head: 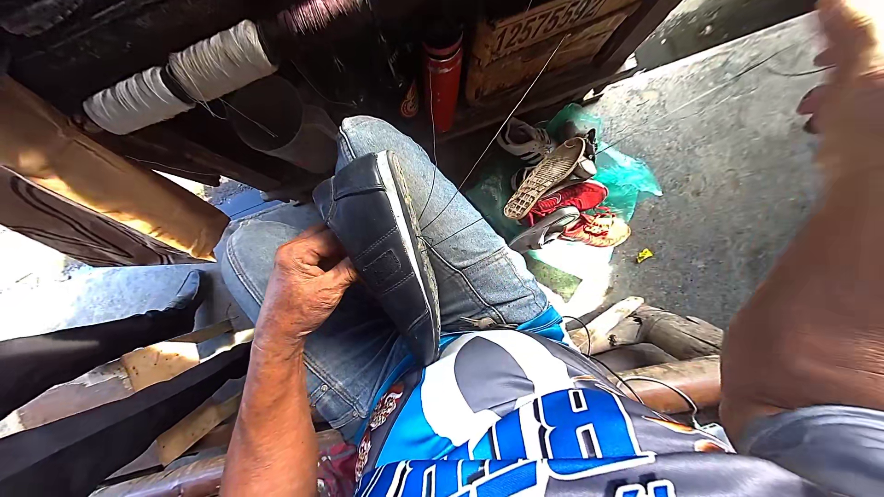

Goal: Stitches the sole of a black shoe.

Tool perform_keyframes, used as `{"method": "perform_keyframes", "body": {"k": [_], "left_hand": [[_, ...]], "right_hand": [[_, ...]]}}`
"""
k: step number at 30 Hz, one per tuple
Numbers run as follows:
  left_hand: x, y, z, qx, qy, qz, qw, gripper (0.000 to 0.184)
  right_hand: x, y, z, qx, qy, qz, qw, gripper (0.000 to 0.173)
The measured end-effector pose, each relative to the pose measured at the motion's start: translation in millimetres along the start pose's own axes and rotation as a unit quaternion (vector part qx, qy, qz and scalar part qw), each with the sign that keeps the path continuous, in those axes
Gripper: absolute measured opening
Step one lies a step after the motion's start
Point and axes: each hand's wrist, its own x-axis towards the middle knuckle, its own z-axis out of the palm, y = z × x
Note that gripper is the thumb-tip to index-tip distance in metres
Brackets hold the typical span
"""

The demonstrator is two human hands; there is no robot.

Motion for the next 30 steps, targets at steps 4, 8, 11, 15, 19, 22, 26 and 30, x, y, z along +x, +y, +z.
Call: {"method": "perform_keyframes", "body": {"k": [4,8,11,15,19,22,26,30], "left_hand": [[4.7,3.1,3.3,0.052,0.003,-0.011,0.999,0.009],[8.4,6.6,6.5,0.213,0.003,-0.002,0.977,0.006],[9.7,-0.9,-27.3,0.345,0.018,0.005,0.938,0.036],[1.8,-25.5,-93.3,0.418,0.137,-0.083,0.894,0.057],[3.7,-13.9,-78.1,0.095,0.174,-0.03,0.98,0.028],[10.8,7.8,-55.9,-0.29,0.096,0.015,0.952,0.042],[23.1,19.7,-41.8,-0.391,0.111,-0.046,0.913,0.049],[53.2,-0.7,-65.2,-0.361,0.183,-0.109,0.908,0.046]], "right_hand": [[-64.1,-80.4,83.2,-0.004,-0.183,-0.065,0.981,0.043],[-141.9,-144.1,168.3,0.055,-0.34,-0.164,0.924,0.058],[-150.1,-152.9,186.1,-0.007,-0.38,-0.181,0.907,0.054],[-147.3,-152.2,187.3,-0.004,-0.395,-0.181,0.901,0.049],[-141.5,-152.6,187.3,0.026,-0.428,-0.157,0.89,0.049],[-137.1,-154.4,185.2,0.065,-0.441,-0.146,0.883,0.046],[-134.1,-156.4,191.3,0.109,-0.449,-0.132,0.877,0.042],[-133.9,-155.6,199.4,0.13,-0.451,-0.129,0.874,0.038]]}}
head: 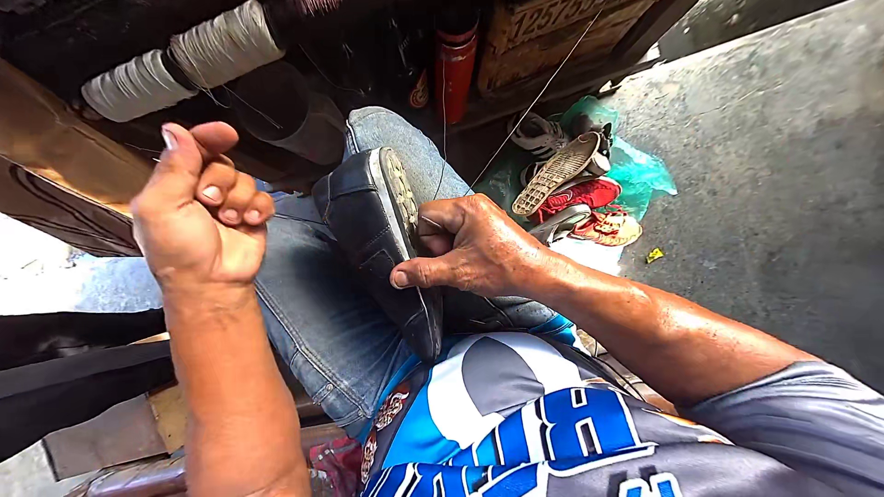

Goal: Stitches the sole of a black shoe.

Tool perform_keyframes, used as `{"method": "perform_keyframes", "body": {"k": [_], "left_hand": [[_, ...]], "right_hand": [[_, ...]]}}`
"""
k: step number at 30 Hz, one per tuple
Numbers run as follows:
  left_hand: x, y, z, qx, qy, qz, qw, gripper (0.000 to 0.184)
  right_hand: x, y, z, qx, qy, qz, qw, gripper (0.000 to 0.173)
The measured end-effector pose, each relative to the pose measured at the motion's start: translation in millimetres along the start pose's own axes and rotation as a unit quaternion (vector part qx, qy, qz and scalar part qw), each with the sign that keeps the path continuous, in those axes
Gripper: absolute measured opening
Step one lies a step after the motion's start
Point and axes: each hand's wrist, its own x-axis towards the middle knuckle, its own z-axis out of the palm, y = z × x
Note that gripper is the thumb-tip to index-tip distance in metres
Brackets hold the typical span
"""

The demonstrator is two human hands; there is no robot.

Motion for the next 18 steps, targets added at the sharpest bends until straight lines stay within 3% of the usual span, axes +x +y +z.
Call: {"method": "perform_keyframes", "body": {"k": [6,8,11,14,18], "left_hand": [[32.1,16.0,-18.5,0.034,0.058,0.033,0.997,0.043],[23.7,16.3,-18.1,0.042,0.028,0.027,0.998,0.044],[-15.8,4.3,-12.7,0.138,-0.076,-0.024,0.987,0.049],[-53.6,-30.2,18.1,0.126,-0.119,-0.098,0.98,0.035],[-74.9,-54.2,67.4,0.039,-0.062,-0.055,0.996,0.035]], "right_hand": [[7.2,1.0,-0.2,0.006,-0.018,-0.012,1.0,0.034],[4.3,1.1,-1.6,0.014,-0.021,-0.008,1.0,0.034],[-1.5,1.2,-5.8,0.017,-0.028,-0.003,0.999,0.031],[-6.4,-2.4,-1.8,-0.004,-0.015,-0.005,1.0,0.031],[-14.3,-6.2,0.5,-0.044,0.028,-0.032,0.998,0.034]]}}
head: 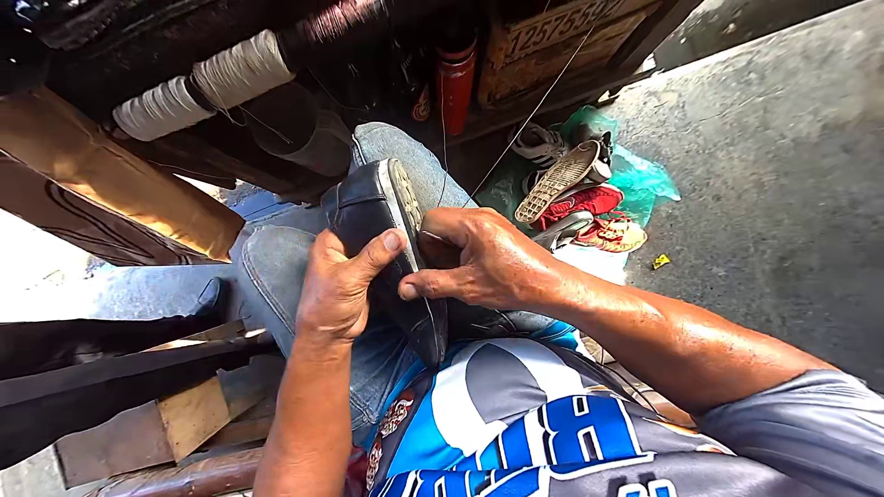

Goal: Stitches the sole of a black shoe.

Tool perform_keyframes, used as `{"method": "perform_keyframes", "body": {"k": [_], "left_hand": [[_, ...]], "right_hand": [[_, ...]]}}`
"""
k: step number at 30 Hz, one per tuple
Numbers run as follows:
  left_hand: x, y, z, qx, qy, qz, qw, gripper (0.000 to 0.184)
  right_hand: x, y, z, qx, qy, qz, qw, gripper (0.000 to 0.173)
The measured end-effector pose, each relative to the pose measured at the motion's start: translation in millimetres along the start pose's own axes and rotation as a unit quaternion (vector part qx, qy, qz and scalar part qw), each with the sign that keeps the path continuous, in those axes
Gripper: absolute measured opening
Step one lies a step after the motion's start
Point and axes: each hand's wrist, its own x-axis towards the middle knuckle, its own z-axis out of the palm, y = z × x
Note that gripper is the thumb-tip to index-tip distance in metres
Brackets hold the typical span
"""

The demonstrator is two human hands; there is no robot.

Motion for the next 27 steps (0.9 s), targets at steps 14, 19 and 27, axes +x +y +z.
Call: {"method": "perform_keyframes", "body": {"k": [14,19,27], "left_hand": [[5.2,-11.4,-28.1,-0.123,-0.05,-0.011,0.991,0.035],[6.1,-13.7,-28.9,-0.131,-0.056,-0.006,0.99,0.034],[8.1,-17.3,-30.5,-0.137,-0.066,0.007,0.988,0.031]], "right_hand": [[-23.2,13.5,-3.7,-0.009,0.082,-0.176,0.981,0.031],[-15.1,13.1,4.0,-0.011,0.066,-0.171,0.983,0.03],[-10.8,16.2,8.8,0.002,0.063,-0.165,0.984,0.03]]}}
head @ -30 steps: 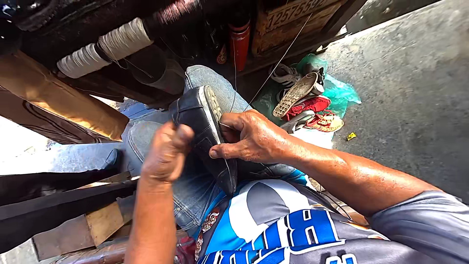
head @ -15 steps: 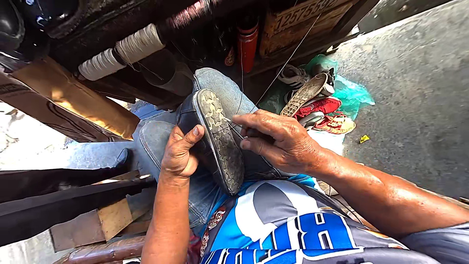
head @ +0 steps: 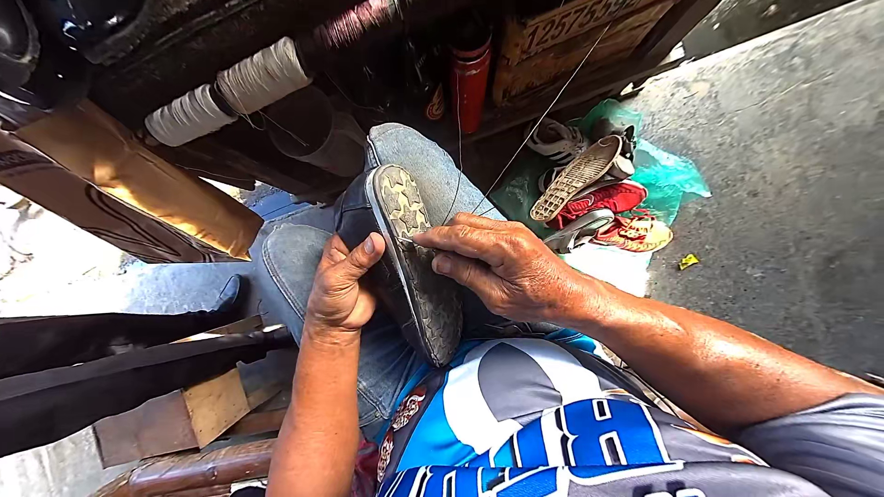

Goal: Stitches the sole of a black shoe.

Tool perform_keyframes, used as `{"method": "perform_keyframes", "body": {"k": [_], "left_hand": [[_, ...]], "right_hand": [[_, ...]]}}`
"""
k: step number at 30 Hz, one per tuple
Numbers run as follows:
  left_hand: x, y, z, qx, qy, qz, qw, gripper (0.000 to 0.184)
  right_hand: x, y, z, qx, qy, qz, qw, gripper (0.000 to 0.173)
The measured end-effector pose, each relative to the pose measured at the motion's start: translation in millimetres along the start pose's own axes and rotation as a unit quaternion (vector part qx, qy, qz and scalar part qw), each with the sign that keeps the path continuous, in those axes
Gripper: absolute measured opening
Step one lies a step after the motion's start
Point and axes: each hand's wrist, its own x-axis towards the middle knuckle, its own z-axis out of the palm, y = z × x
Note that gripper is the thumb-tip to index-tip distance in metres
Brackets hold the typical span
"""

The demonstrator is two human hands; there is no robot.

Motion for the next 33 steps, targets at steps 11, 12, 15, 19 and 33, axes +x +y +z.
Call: {"method": "perform_keyframes", "body": {"k": [11,12,15,19,33], "left_hand": [[0.8,-0.6,-1.2,-0.005,-0.015,-0.004,1.0,0.033],[0.5,-0.3,-1.1,0.0,-0.018,-0.005,1.0,0.033],[-0.8,2.0,-2.6,0.025,-0.029,-0.007,0.999,0.035],[-0.8,11.4,-10.9,0.084,-0.084,-0.02,0.993,0.038],[8.7,21.2,5.9,0.243,-0.094,-0.005,0.966,0.04]], "right_hand": [[-0.1,1.7,1.2,-0.001,0.011,-0.006,1.0,0.029],[0.1,1.4,1.1,-0.008,0.01,-0.01,1.0,0.03],[2.2,-1.0,-3.0,-0.038,-0.003,-0.022,0.999,0.03],[8.1,-4.9,-19.3,-0.081,-0.036,-0.019,0.996,0.028],[32.7,6.9,-53.1,-0.151,-0.12,-0.08,0.978,0.022]]}}
